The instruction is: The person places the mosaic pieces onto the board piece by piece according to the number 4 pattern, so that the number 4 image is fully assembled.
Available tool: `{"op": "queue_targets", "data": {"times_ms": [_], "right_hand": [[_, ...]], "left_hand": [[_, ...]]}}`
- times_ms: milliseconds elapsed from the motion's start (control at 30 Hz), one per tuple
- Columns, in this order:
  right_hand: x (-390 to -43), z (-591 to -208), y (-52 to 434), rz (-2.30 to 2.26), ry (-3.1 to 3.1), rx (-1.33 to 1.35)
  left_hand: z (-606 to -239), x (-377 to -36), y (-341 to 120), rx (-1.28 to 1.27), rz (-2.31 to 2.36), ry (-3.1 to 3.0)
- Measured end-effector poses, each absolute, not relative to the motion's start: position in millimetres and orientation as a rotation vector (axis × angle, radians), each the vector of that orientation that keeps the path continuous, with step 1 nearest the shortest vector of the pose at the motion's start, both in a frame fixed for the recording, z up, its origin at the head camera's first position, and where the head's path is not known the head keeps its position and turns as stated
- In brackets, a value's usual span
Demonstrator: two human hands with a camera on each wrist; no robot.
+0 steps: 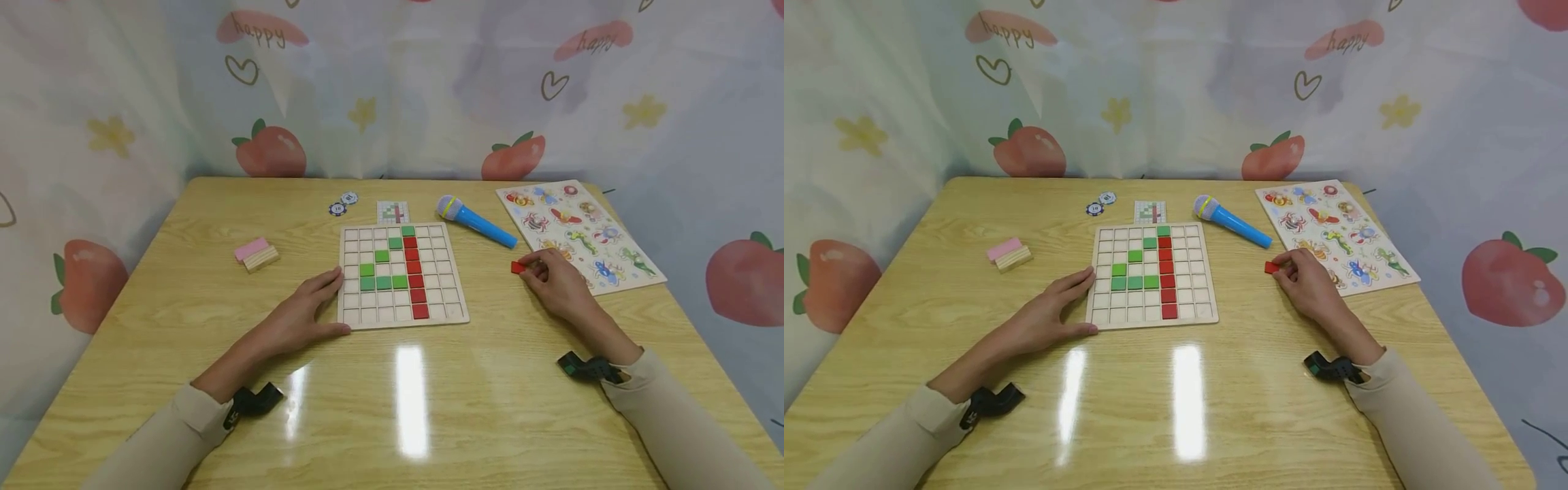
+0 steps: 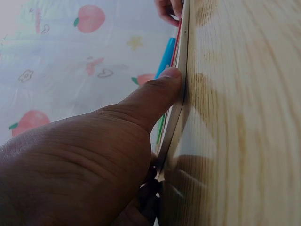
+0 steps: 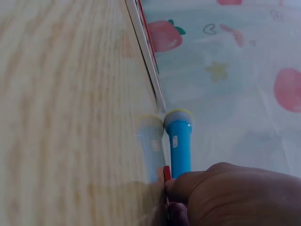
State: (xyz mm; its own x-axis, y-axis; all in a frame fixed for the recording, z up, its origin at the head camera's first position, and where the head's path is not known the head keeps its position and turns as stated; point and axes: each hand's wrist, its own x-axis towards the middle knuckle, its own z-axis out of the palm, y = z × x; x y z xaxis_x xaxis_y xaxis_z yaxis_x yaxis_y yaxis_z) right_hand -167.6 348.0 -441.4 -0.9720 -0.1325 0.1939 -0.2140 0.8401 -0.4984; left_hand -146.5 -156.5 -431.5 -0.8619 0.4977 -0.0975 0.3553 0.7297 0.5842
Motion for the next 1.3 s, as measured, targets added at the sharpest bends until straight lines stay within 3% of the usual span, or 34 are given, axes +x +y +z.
{"op": "queue_targets", "data": {"times_ms": [267,467,700,1300], "right_hand": [[-162,-426,337,0.823,-2.931,0.324],[-160,-409,301,0.807,-2.944,0.662],[-191,-398,239,0.777,-2.976,0.995],[-202,-408,213,0.725,-2.942,1.177]], "left_hand": [[-432,-148,-158,0.695,0.843,2.683],[-431,-148,-155,0.710,0.828,2.672],[-431,-150,-156,0.676,0.813,2.686],[-430,-150,-155,0.657,0.817,2.682]]}}
